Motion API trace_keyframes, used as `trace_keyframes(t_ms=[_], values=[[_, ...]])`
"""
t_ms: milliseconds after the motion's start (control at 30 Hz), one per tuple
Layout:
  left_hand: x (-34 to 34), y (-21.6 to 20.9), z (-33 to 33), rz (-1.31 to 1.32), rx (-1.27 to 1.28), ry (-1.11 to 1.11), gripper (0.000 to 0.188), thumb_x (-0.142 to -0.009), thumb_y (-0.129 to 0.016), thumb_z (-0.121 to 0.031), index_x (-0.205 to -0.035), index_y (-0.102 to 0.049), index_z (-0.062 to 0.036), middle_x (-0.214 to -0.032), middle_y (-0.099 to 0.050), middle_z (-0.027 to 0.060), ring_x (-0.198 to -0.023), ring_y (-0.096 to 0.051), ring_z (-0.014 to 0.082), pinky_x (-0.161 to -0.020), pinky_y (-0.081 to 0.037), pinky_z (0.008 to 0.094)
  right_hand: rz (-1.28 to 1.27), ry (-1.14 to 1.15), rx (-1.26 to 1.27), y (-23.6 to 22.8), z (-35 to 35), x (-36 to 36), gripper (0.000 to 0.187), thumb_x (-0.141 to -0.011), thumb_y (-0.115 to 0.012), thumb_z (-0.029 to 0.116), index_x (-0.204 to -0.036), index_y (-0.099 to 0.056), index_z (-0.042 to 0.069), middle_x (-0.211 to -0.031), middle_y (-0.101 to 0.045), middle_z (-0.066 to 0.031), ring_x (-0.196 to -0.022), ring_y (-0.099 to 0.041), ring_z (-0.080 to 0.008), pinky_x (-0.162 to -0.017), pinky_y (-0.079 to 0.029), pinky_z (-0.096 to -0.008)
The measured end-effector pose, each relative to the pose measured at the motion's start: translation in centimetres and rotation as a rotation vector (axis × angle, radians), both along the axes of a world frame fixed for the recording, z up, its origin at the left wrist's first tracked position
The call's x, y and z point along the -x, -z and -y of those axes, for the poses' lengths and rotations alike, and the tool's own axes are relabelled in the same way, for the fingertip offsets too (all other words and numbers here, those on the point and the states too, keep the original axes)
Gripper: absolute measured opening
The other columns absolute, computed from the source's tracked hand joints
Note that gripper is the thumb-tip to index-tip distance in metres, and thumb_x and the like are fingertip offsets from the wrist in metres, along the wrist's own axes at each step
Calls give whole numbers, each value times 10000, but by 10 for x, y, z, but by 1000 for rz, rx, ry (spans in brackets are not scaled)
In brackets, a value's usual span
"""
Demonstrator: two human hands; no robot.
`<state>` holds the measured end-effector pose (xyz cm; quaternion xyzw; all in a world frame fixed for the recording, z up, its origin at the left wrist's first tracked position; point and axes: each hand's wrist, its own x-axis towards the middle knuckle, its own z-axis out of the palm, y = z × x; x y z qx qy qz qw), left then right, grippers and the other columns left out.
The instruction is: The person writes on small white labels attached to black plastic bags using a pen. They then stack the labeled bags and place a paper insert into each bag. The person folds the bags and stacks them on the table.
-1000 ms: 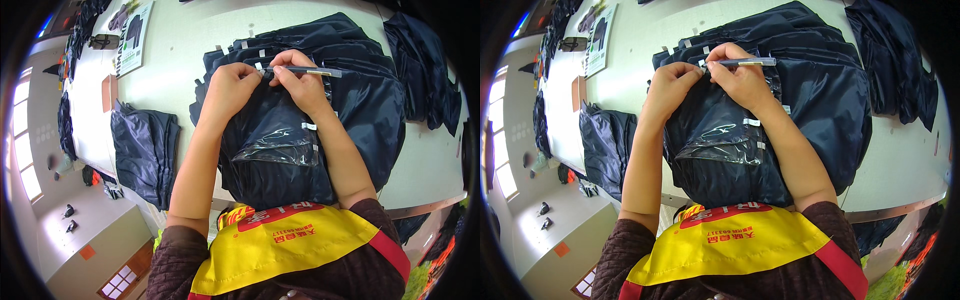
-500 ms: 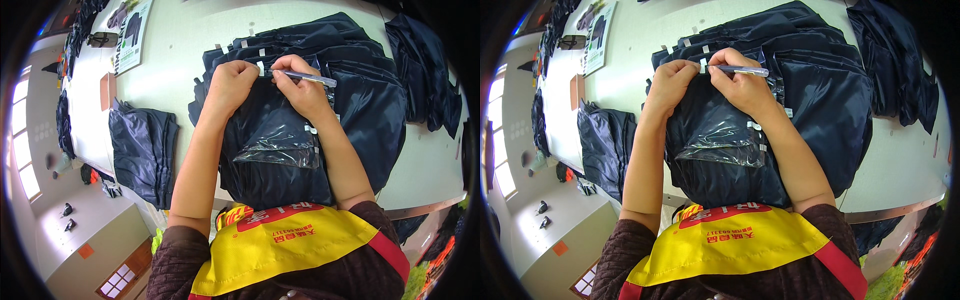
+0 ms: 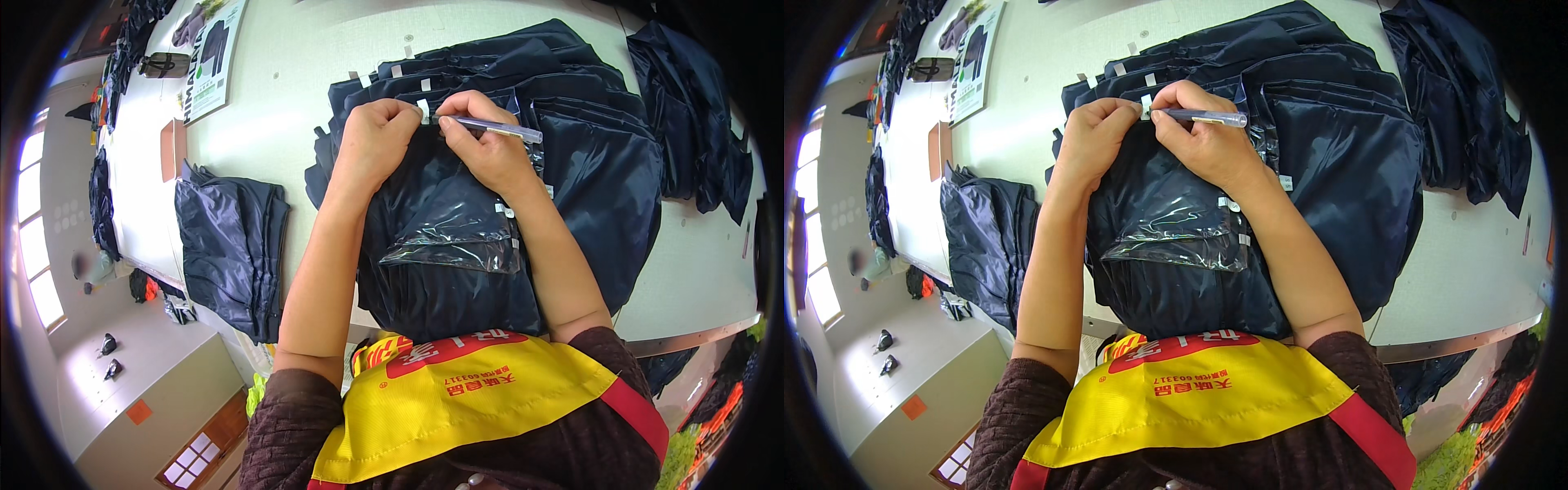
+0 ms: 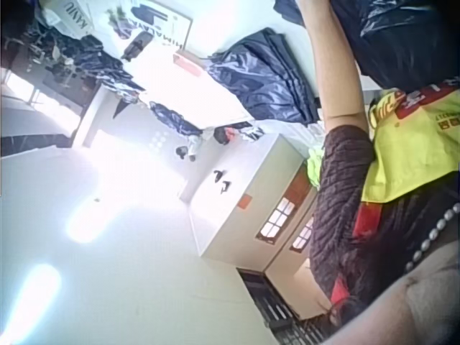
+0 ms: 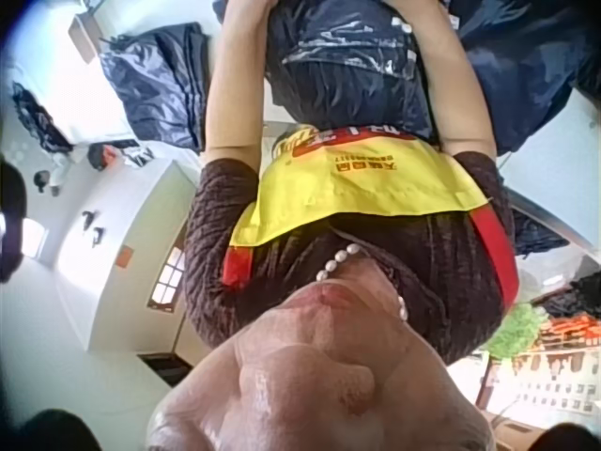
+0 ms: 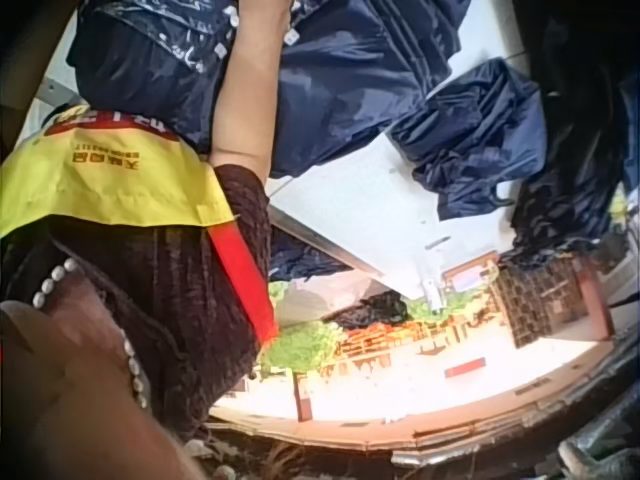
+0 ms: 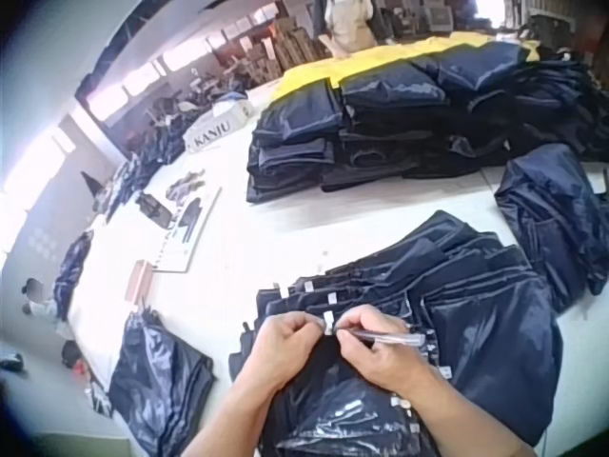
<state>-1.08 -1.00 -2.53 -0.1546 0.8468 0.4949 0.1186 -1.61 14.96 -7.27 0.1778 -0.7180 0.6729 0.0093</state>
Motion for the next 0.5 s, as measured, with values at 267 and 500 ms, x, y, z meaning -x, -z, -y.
trace_keyframes(t_ms=[267, 500], values=[[-1, -2, 1, -4, 23, 13, 247, -847, -595, -181, -932, -676, 37, -785, -633, 21, -714, -541, 72, -667, -436, 204, 92, 6, 100, 5, -1, 0, 113, -829, -608, 113, -890, -580, 22, -746, -616, -63, -662, -605, -133, -600, -471, -243], [-38, -28, -17, -253, 155, 440, 180, -801, -656, -165, -869, -678, 0, -782, -650, 44, -676, -603, 135, -619, -476, 244, 195, 50, 436, -9, -9, 4, 140, -880, -549, 110, -972, -569, 7, -744, -604, -41, -654, -605, -99, -598, -441, -199]])
